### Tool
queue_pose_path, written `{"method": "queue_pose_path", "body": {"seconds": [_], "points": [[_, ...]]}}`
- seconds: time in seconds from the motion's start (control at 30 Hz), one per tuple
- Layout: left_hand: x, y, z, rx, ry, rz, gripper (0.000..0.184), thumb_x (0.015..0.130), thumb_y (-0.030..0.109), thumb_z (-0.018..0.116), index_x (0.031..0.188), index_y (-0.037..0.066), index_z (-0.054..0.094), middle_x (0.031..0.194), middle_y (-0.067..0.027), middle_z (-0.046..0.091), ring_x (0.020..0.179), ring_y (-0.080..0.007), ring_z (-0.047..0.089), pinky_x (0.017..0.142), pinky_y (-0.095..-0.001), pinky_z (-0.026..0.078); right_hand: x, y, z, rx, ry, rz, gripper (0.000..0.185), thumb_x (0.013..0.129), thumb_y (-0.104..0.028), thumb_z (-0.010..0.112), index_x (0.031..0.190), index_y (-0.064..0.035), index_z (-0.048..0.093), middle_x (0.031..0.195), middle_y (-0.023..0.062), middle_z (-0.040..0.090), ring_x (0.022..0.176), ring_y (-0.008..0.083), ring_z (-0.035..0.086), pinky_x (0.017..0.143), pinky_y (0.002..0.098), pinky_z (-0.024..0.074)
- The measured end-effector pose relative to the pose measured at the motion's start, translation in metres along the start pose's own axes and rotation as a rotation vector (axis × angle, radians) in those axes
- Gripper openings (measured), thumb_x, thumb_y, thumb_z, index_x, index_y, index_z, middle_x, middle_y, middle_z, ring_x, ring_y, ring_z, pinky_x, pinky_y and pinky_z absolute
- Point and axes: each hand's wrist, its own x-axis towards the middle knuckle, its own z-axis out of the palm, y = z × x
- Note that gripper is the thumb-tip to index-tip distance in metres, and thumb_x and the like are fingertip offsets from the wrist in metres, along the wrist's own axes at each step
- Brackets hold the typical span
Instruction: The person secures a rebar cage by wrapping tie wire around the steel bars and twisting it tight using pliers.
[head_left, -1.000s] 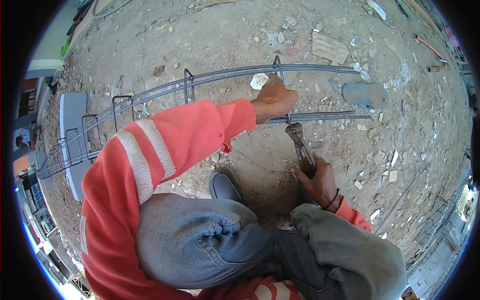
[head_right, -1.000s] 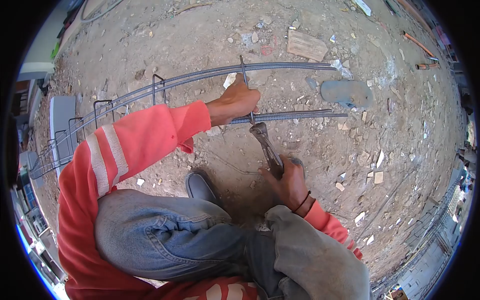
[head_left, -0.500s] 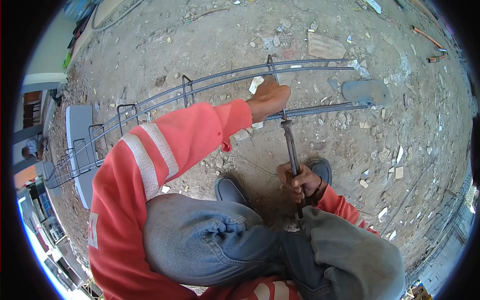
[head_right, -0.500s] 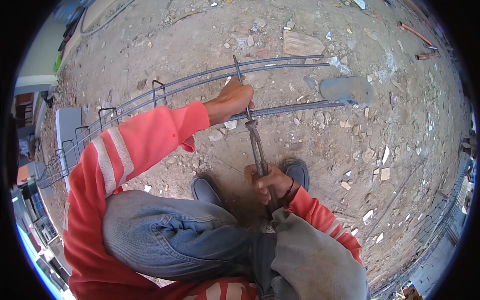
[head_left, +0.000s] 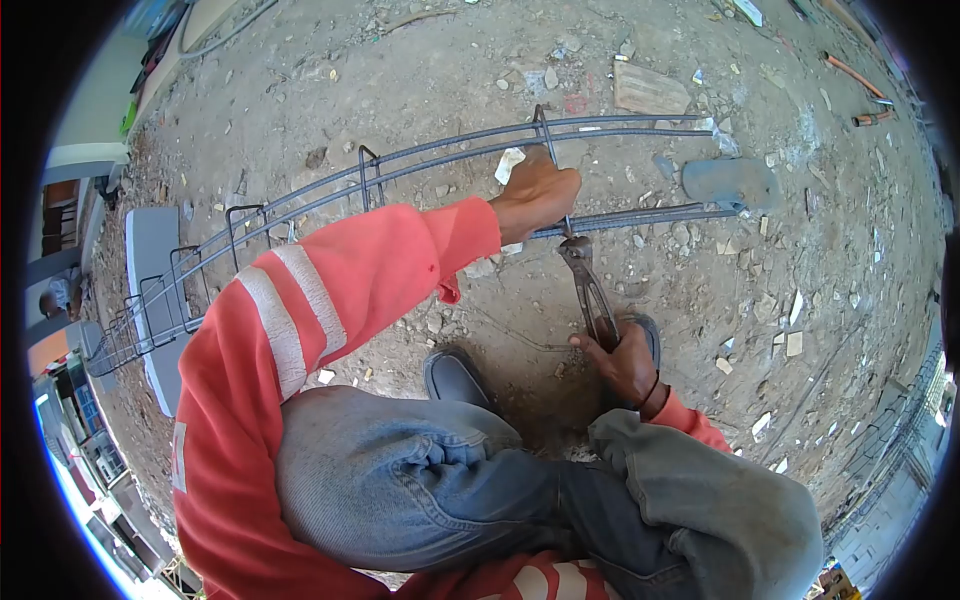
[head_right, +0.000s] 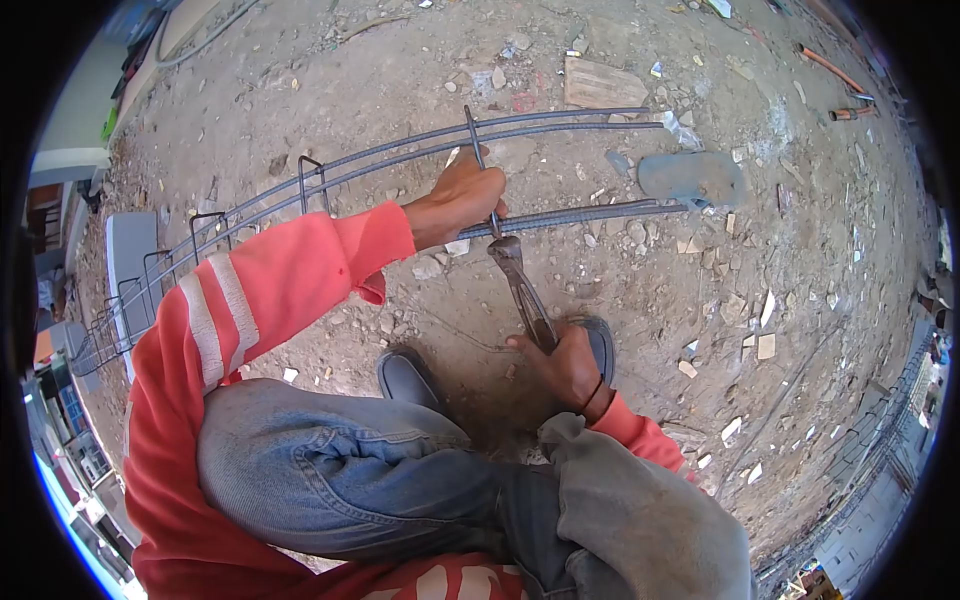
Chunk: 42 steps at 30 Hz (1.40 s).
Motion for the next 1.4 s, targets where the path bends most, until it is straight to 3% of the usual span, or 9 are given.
{"method": "queue_pose_path", "body": {"seconds": [0.03, 0.3, 0.4, 0.47, 0.7, 0.8, 1.07, 1.23, 1.4], "points": [[-0.001, 0.001, -0.003, 0.009, -0.013, 0.001, 0.039, 0.08, 0.019, 0.048, 0.105, -0.01, 0.054, 0.106, -0.0289, 0.063, 0.1, -0.0378, 0.065, 0.079, -0.0474, 0.05, -0.005, -0.01, 0.012, 0.516, -0.058, 0.064, 0.021, 0.092, -0.021, 0.064, 0.091, -0.0006, 0.063, 0.058, 0.0027, 0.051, 0.05, 0.0188, 0.053, 0.049, 0.037, 0.0447], [0.001, -0.004, -0.001, -0.011, 0.003, 0.044, 0.037, 0.078, 0.019, 0.047, 0.1, -0.011, 0.054, 0.097, -0.0264, 0.062, 0.091, -0.0364, 0.063, 0.077, -0.047, 0.048, -0.002, 0.012, 0.004, 1.442, -0.9, -0.036, 0.02, 0.086, -0.011, 0.063, 0.101, -0.0003, 0.055, 0.062, 0.0034, 0.051, 0.042, 0.0159, 0.046, 0.04, 0.0306, 0.0399], [-0.005, 0.003, -0.009, 0.01, -0.064, 0.025, 0.042, 0.078, 0.018, 0.047, 0.107, -0.012, 0.053, 0.104, -0.0287, 0.061, 0.097, -0.0387, 0.062, 0.079, -0.0475, 0.048, -0.01, -0.014, -0.005, 0.867, -0.288, 0.098, 0.029, 0.085, -0.013, 0.062, 0.108, 0.0009, 0.051, 0.069, 0.0091, 0.055, 0.051, 0.0254, 0.054, 0.049, 0.0369, 0.0463], [0.002, -0.007, 0.001, -0.052, 0.033, 0.045, 0.045, 0.078, 0.017, 0.047, 0.112, -0.011, 0.051, 0.108, -0.0279, 0.061, 0.098, -0.0393, 0.062, 0.078, -0.0487, 0.048, -0.011, 0.001, -0.014, -0.057, 0.258, -0.239, 0.036, 0.082, -0.013, 0.063, 0.111, 0.0037, 0.051, 0.078, 0.0157, 0.059, 0.068, 0.037, 0.06, 0.064, 0.0433, 0.0503], [0.002, 0.002, -0.005, -0.021, -0.009, -0.008, 0.05, 0.078, 0.018, 0.049, 0.118, -0.012, 0.048, 0.115, -0.0307, 0.059, 0.106, -0.0399, 0.062, 0.083, -0.048, 0.05, -0.013, -0.009, -0.01, -0.4, 0.632, -0.27, 0.034, 0.084, -0.014, 0.062, 0.113, 0.002, 0.052, 0.075, 0.0175, 0.059, 0.07, 0.0419, 0.06, 0.065, 0.0475, 0.0476], [-0.002, 0.001, -0.002, -0.091, 0.05, 0.055, 0.05, 0.078, 0.018, 0.049, 0.118, -0.012, 0.049, 0.116, -0.0318, 0.058, 0.107, -0.0407, 0.062, 0.085, -0.0474, 0.05, -0.006, 0.004, 0.0, -0.197, 0.336, -0.115, 0.031, 0.092, -0.025, 0.06, 0.108, 0.0013, 0.055, 0.072, 0.012, 0.061, 0.059, 0.0371, 0.06, 0.059, 0.0444, 0.0479], [-0.002, -0.003, -0.002, -0.019, -0.05, 0.013, 0.049, 0.078, 0.02, 0.049, 0.113, -0.014, 0.051, 0.111, -0.0297, 0.061, 0.097, -0.0382, 0.063, 0.079, -0.0482, 0.048, -0.014, 0.008, 0.002, 1.426, -0.705, 0.245, 0.039, 0.096, -0.04, 0.062, 0.098, -0.0017, 0.059, 0.074, 0.0057, 0.062, 0.058, 0.0171, 0.062, 0.052, 0.034, 0.0517], [0.001, -0.003, -0.002, -0.03, 0.003, 0.04, 0.046, 0.078, 0.019, 0.049, 0.109, -0.014, 0.053, 0.112, -0.0291, 0.06, 0.096, -0.0367, 0.063, 0.077, -0.0472, 0.048, -0.006, -0.015, -0.006, 0.73, -0.084, -0.165, 0.024, 0.093, -0.02, 0.066, 0.1, -0.0014, 0.053, 0.067, 0.0054, 0.055, 0.052, 0.0166, 0.061, 0.046, 0.0288, 0.0504], [0.006, -0.007, 0.004, -0.059, -0.001, 0.03, 0.045, 0.077, 0.018, 0.049, 0.109, -0.014, 0.053, 0.112, -0.029, 0.06, 0.097, -0.035, 0.063, 0.076, -0.047, 0.049, -0.003, -0.003, -0.005, 2.0, -1.224, 0.034, 0.033, 0.082, -0.01, 0.067, 0.105, -0.0049, 0.043, 0.065, 0.0034, 0.051, 0.041, 0.0119, 0.051, 0.033, 0.0228, 0.0369]]}}
